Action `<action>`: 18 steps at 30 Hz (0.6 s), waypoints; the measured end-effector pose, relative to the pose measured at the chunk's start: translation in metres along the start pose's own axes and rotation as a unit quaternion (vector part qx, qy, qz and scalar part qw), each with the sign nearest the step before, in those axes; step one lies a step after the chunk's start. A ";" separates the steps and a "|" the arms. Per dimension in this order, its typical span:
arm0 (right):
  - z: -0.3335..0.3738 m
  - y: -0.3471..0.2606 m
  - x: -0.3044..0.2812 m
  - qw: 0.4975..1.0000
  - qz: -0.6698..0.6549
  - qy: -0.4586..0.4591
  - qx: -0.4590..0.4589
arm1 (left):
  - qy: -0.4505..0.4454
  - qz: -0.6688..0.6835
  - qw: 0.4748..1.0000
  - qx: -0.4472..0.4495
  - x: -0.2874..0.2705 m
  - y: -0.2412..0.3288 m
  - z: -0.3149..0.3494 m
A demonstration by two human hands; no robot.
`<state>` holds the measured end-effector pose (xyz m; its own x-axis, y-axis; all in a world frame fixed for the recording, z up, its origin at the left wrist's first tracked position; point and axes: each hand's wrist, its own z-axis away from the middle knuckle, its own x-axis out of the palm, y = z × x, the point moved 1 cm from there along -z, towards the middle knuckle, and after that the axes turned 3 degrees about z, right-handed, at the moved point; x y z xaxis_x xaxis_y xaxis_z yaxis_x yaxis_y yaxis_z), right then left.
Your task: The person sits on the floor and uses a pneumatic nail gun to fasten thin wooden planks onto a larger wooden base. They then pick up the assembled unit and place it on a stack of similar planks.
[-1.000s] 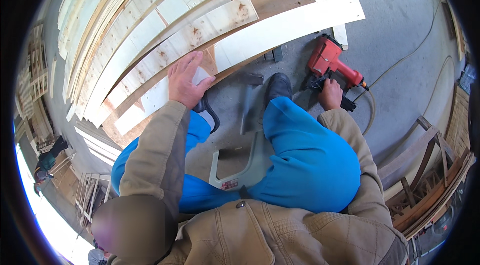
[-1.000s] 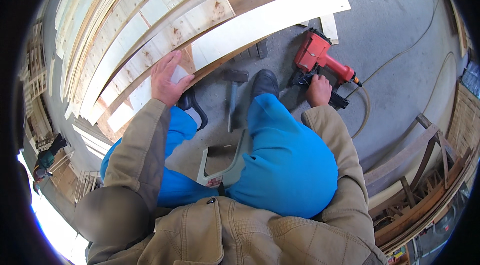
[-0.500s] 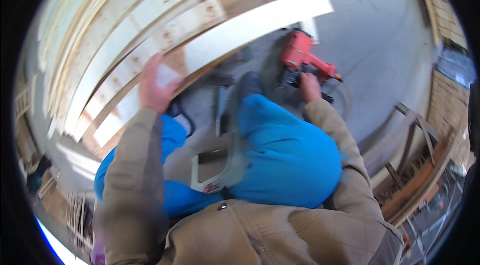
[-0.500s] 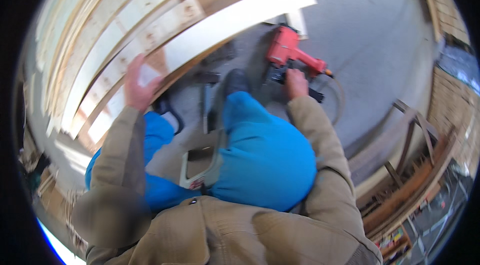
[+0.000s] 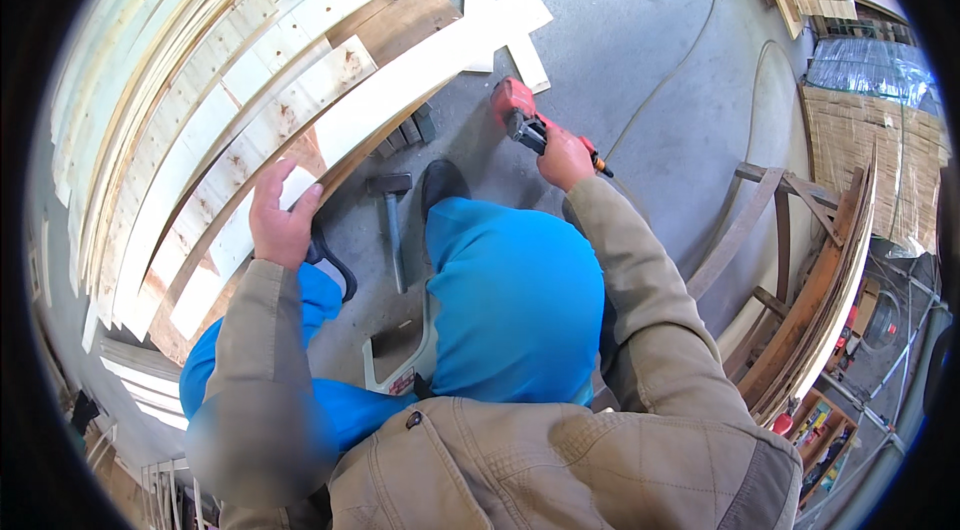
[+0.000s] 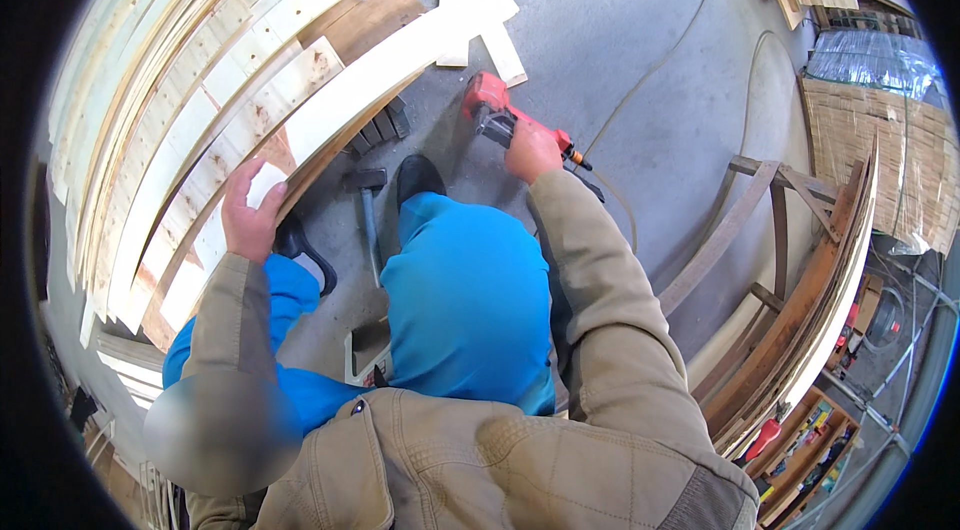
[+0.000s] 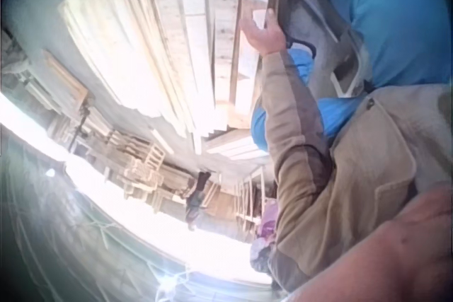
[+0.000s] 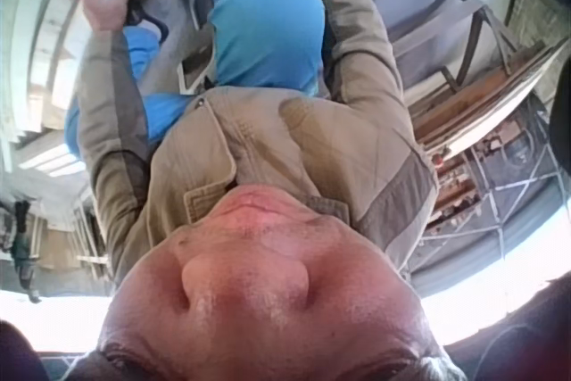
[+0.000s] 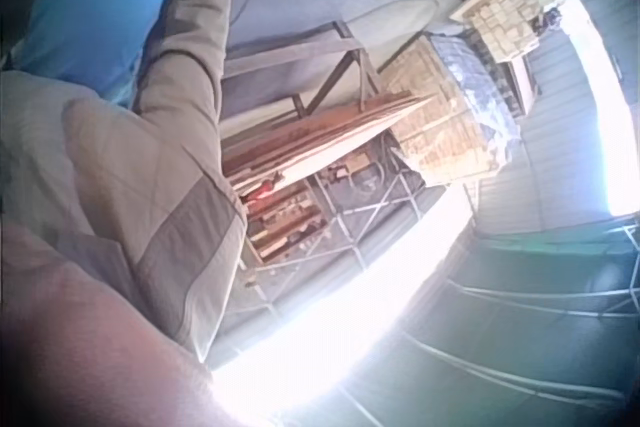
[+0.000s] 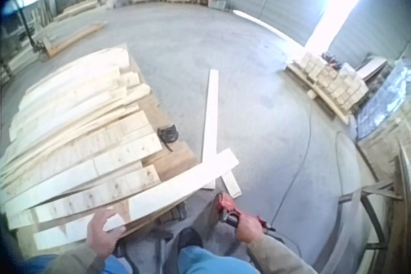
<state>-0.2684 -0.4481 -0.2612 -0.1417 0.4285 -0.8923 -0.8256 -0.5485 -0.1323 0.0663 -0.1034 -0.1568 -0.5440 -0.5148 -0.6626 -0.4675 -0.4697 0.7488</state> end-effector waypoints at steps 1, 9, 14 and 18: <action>0.012 0.000 -0.006 0.999 -0.008 0.031 -0.030 | -0.012 0.020 0.999 -0.024 0.002 0.005 -0.001; 0.099 -0.035 -0.105 0.989 -0.025 0.123 -0.073 | -0.255 0.344 0.866 -0.256 0.046 0.101 -0.039; 0.133 -0.081 -0.189 0.950 0.010 0.283 -0.128 | -0.320 0.436 0.799 -0.263 0.044 0.205 -0.075; 0.159 -0.123 -0.230 0.904 0.050 0.384 -0.183 | -0.338 0.489 0.784 -0.176 0.018 0.266 -0.093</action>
<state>-0.2215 -0.3652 0.0290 0.3301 -0.1841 -0.9258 -0.5742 -0.8176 -0.0421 -0.0029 -0.3042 0.0294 -0.8231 -0.3102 0.4757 0.5613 -0.3167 0.7646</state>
